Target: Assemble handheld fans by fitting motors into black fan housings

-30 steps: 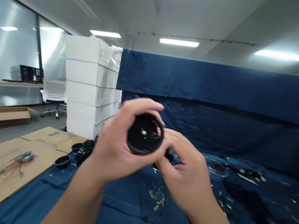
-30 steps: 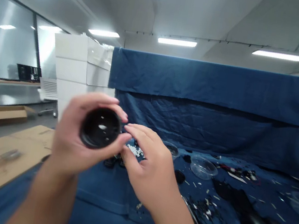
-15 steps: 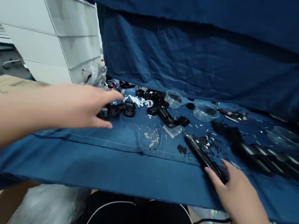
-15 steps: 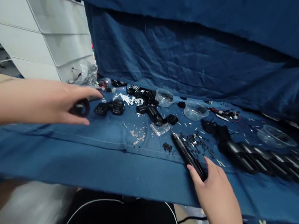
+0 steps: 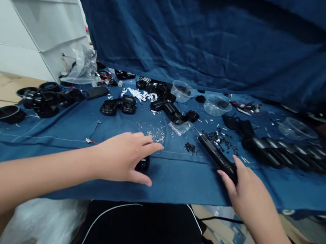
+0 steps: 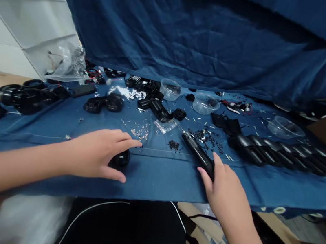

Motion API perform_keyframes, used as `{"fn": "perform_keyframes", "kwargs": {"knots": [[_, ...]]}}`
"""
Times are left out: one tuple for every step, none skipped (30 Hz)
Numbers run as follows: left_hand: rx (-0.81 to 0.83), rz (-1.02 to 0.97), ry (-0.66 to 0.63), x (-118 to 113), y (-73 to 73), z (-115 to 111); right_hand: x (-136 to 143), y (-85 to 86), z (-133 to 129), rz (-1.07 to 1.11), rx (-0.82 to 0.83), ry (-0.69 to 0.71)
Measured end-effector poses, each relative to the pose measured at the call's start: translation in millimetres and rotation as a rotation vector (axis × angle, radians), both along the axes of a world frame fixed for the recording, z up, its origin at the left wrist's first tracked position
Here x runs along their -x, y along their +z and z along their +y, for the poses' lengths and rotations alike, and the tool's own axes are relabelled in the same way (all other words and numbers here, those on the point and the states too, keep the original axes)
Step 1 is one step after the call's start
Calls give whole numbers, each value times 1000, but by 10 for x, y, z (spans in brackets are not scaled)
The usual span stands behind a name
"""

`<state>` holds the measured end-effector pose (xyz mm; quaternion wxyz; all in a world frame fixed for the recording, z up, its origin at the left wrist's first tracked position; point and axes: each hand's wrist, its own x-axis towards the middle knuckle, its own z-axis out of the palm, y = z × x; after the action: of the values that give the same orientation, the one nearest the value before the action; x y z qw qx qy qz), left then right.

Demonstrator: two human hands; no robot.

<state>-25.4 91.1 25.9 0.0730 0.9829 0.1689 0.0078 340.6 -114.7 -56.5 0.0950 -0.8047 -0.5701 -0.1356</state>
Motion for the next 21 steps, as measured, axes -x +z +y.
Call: {"fn": "perform_keyframes", "kwargs": {"knots": [[-19, -35, -14, -40, 54, 37, 6, 51, -60, -35, -16, 24], [-54, -89, -33, -103, 116, 73, 27, 115, -107, -76, -38, 57], [-109, -157, -59, -190, 182, 104, 62, 190, -135, -120, -62, 103], [-189, -236, -99, -301, 245, 131, 109, 274, -141, -162, -90, 156], [-280, -307, -151, -430, 301, 153, 163, 365, -124, -195, -115, 210], [-374, -346, -222, -573, 347, 167, 222, 460, -89, -218, -136, 256], [-460, -358, -290, -721, 379, 176, 282, 555, -41, -235, -152, 295], [-519, -346, -337, -867, 398, 180, 339, 645, 10, -249, -161, 331], [-549, -326, -359, -1005, 406, 180, 395, 727, 53, -263, -164, 359], [-551, -297, -353, -1127, 405, 178, 450, 798, 79, -278, -166, 382], [-528, -262, -331, -1229, 396, 176, 507, 852, 79, -291, -175, 390], [-498, -235, -301, -1307, 384, 176, 569, 888, 47, -298, -205, 373], [-465, -213, -271, -1361, 371, 177, 639, 902, -16, -291, -263, 326], [-437, -200, -246, -1389, 359, 180, 719, 893, -103, -263, -336, 274], [-417, -199, -228, -1396, 349, 182, 806, 858, -203, -205, -425, 218], [-404, -201, -216, -1386, 343, 182, 897, 801, -299, -109, -509, 196], [-392, -200, -207, -1363, 343, 176, 987, 725, -375, 15, -540, 268], [-374, -200, -200, -1334, 347, 161, 1068, 636, -416, 179, -558, 334], [-346, -203, -194, -1303, 355, 136, 1134, 545, -414, 358, -552, 360], [-306, -211, -189, -1276, 366, 101, 1181, 461, -368, 545, -567, 331], [-256, -226, -186, -1256, 378, 57, 1206, 391, -283, 749, -565, 275]]}}
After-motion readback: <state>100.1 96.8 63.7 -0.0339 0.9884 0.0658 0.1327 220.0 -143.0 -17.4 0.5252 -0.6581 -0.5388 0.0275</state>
